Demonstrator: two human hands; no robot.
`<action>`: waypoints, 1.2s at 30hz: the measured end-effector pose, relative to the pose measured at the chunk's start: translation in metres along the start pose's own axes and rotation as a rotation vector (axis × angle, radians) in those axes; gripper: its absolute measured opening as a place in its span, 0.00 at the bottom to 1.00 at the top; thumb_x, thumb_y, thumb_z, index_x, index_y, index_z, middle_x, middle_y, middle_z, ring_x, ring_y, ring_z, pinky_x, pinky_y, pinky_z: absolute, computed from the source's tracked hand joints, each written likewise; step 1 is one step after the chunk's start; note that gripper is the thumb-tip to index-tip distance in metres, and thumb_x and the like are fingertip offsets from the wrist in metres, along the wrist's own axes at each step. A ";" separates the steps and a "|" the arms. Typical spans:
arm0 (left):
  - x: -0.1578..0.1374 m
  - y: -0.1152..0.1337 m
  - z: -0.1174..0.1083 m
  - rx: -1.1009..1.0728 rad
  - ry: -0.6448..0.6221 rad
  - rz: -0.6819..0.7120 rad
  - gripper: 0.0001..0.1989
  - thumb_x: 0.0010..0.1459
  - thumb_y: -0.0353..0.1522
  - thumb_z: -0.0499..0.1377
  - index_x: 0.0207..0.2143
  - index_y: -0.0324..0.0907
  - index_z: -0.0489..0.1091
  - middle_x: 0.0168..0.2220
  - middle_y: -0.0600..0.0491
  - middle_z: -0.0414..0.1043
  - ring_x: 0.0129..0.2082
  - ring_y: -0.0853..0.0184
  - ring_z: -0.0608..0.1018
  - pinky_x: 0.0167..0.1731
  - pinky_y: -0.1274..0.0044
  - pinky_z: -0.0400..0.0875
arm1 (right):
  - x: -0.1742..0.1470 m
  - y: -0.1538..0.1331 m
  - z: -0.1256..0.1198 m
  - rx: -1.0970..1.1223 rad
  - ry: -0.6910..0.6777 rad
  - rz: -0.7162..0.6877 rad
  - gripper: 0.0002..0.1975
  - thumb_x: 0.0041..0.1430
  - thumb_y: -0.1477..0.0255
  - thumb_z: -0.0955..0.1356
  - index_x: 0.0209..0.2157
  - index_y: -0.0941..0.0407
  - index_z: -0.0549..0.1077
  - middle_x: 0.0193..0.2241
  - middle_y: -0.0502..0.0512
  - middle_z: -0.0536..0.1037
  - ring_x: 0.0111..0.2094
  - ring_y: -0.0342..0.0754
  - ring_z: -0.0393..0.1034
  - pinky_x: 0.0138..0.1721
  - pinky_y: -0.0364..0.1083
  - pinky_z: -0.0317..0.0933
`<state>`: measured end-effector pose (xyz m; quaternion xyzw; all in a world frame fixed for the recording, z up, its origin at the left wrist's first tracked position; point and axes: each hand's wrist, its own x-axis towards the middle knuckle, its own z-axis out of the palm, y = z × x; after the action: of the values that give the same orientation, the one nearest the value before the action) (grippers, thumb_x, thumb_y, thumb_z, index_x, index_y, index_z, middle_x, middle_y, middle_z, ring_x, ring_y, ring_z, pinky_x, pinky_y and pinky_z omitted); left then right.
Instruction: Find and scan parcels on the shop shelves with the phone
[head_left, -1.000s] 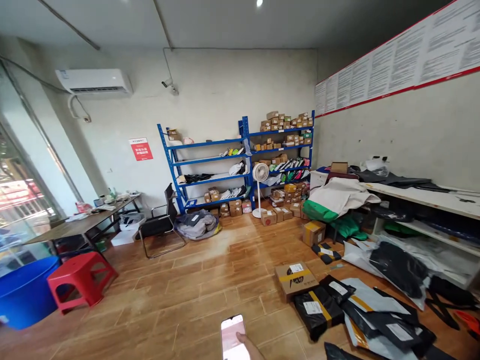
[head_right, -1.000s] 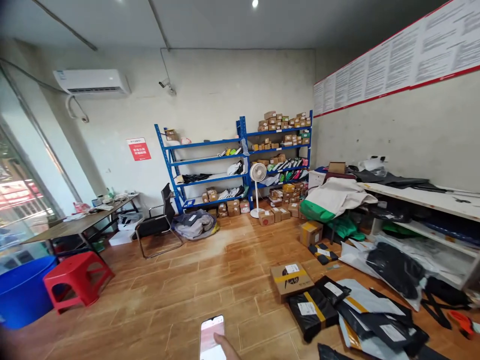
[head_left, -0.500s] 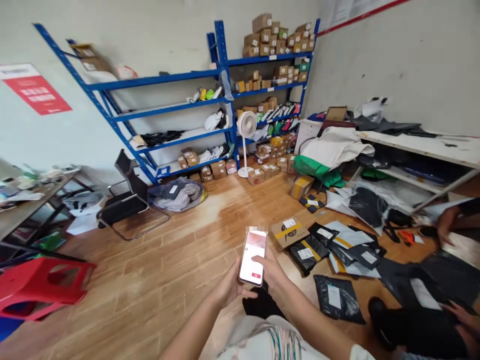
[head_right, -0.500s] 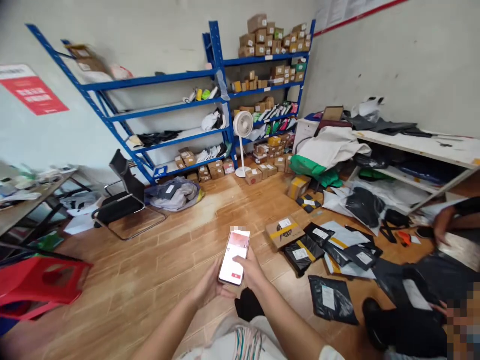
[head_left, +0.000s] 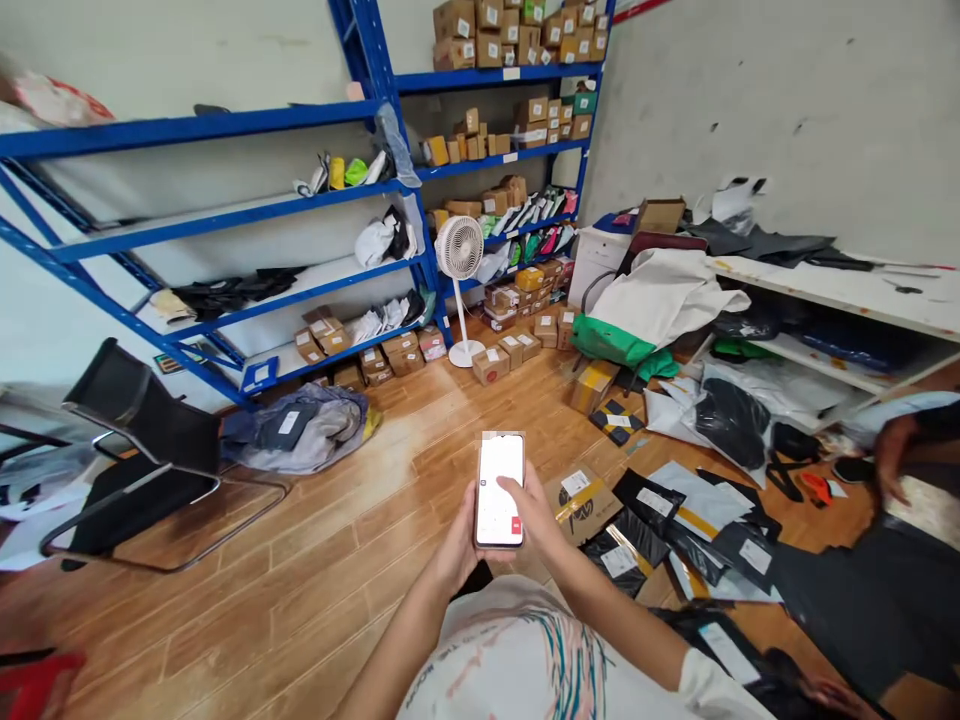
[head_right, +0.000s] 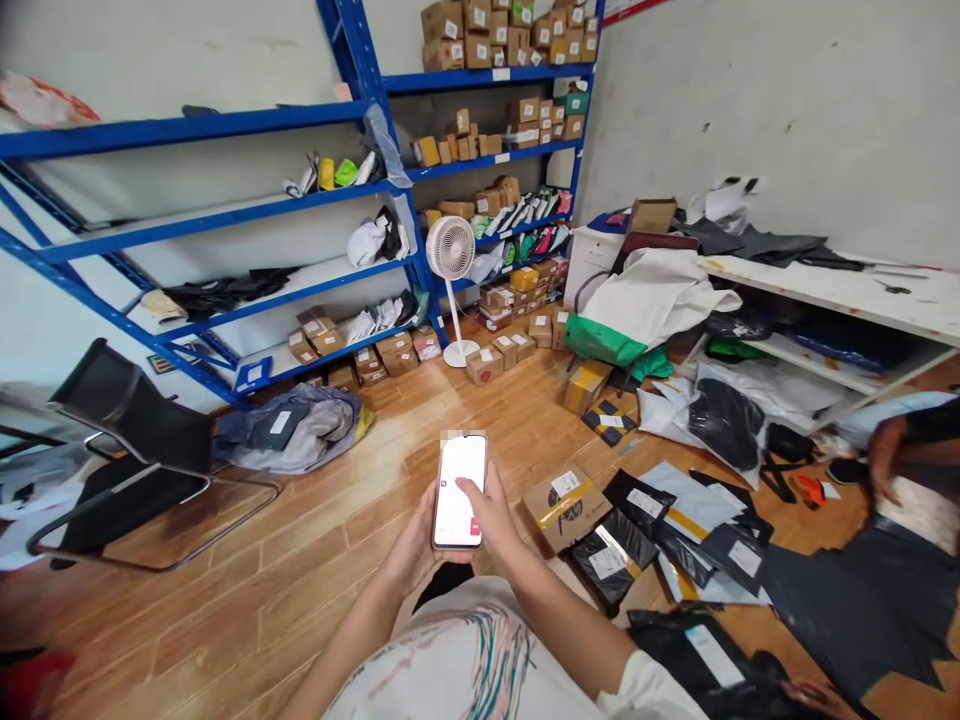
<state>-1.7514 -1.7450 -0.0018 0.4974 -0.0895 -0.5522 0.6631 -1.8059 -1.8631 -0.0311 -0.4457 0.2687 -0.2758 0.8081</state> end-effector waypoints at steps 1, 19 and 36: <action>0.019 0.012 -0.007 -0.006 0.008 0.006 0.35 0.62 0.52 0.45 0.67 0.54 0.41 0.62 0.43 0.58 0.51 0.52 0.73 0.35 0.65 0.76 | 0.024 -0.001 0.007 -0.011 0.006 -0.002 0.15 0.50 0.69 0.72 0.40 0.54 0.69 0.31 0.48 0.78 0.31 0.47 0.71 0.30 0.44 0.65; 0.376 0.321 -0.167 0.002 -0.104 0.015 0.34 0.62 0.51 0.47 0.65 0.47 0.49 0.59 0.40 0.63 0.52 0.50 0.73 0.39 0.60 0.76 | 0.488 -0.028 0.171 -0.082 0.039 -0.101 0.16 0.53 0.64 0.71 0.43 0.54 0.70 0.34 0.49 0.78 0.33 0.48 0.71 0.34 0.45 0.64; 0.516 0.419 -0.170 -0.078 0.018 0.133 0.27 0.64 0.46 0.47 0.63 0.49 0.50 0.56 0.41 0.65 0.46 0.51 0.75 0.23 0.67 0.79 | 0.658 -0.081 0.152 -0.273 -0.448 -0.034 0.20 0.55 0.75 0.62 0.50 0.51 0.70 0.50 0.50 0.75 0.52 0.54 0.65 0.54 0.52 0.56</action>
<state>-1.1756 -2.1172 0.0113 0.4690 -0.0949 -0.5057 0.7178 -1.2562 -2.2638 -0.0156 -0.6052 0.1100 -0.1450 0.7750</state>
